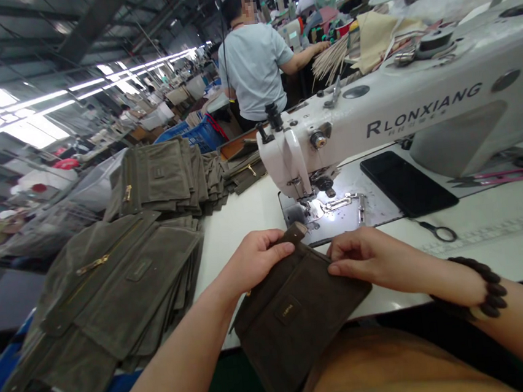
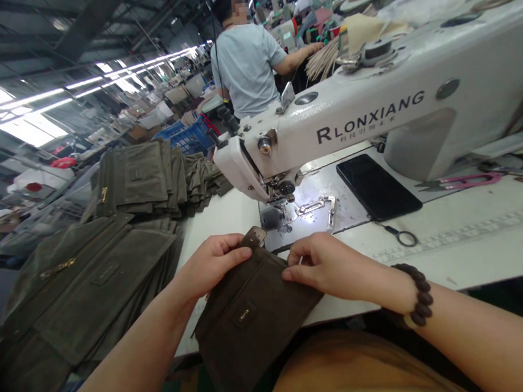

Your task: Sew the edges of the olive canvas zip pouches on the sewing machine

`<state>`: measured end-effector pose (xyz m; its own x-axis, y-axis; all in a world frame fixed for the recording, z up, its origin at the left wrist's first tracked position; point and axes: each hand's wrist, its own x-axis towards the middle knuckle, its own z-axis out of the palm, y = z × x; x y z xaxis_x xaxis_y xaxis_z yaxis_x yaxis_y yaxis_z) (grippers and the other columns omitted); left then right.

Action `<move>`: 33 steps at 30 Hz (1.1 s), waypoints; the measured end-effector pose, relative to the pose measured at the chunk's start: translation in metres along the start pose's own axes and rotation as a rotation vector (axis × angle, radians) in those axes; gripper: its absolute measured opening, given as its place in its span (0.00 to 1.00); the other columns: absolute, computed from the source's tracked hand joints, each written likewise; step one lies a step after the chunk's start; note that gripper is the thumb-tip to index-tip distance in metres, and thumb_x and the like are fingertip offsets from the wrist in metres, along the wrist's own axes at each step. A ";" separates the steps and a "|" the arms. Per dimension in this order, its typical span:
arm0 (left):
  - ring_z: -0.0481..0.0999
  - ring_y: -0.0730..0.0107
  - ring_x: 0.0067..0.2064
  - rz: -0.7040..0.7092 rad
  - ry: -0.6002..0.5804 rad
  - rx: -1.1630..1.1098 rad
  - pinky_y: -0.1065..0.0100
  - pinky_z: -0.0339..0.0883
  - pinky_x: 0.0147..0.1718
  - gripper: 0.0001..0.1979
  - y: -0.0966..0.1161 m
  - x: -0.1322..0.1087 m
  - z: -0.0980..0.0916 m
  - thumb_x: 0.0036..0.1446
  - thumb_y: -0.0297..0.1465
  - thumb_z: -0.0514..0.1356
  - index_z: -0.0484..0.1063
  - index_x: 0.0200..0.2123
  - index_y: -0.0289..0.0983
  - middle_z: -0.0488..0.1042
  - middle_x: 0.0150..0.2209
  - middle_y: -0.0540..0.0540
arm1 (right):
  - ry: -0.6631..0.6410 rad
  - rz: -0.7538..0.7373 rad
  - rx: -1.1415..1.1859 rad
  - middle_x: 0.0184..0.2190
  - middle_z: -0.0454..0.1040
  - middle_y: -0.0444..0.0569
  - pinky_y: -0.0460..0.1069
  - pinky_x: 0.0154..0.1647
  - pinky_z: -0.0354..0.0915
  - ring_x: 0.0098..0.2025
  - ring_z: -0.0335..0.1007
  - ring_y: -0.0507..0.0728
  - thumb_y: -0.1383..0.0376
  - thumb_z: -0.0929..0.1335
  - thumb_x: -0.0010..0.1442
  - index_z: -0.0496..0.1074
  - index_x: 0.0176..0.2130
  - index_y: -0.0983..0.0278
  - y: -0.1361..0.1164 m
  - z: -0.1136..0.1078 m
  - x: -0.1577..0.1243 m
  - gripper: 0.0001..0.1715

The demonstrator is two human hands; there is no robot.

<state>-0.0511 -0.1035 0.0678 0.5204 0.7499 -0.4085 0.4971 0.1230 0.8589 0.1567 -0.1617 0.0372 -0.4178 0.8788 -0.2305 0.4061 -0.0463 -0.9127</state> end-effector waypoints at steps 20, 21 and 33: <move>0.70 0.68 0.28 0.024 0.012 0.138 0.70 0.62 0.28 0.11 -0.010 0.018 -0.006 0.48 0.36 0.56 0.70 0.29 0.33 0.73 0.26 0.49 | -0.235 -0.575 -0.401 0.38 0.69 0.49 0.44 0.36 0.59 0.37 0.65 0.50 0.74 0.56 0.60 0.64 0.47 0.66 0.006 -0.022 0.009 0.17; 0.71 0.68 0.29 0.013 -0.001 0.133 0.70 0.62 0.29 0.11 -0.012 0.020 -0.006 0.48 0.36 0.56 0.71 0.29 0.34 0.74 0.27 0.49 | -0.264 -0.661 -0.547 0.38 0.69 0.51 0.45 0.35 0.59 0.38 0.65 0.50 0.74 0.55 0.60 0.63 0.48 0.67 0.006 -0.023 0.011 0.18; 0.71 0.68 0.28 -0.064 -0.097 0.220 0.71 0.63 0.28 0.14 -0.032 0.045 -0.021 0.51 0.37 0.53 0.72 0.30 0.33 0.73 0.26 0.49 | -0.200 -0.918 -1.107 0.34 0.68 0.49 0.49 0.23 0.53 0.25 0.58 0.51 0.70 0.54 0.62 0.68 0.37 0.67 0.013 -0.007 0.037 0.16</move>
<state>-0.0581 -0.0599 0.0289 0.5418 0.6780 -0.4967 0.6649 0.0158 0.7467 0.1520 -0.1263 0.0193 -0.9374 0.3128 0.1532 0.3071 0.9498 -0.0601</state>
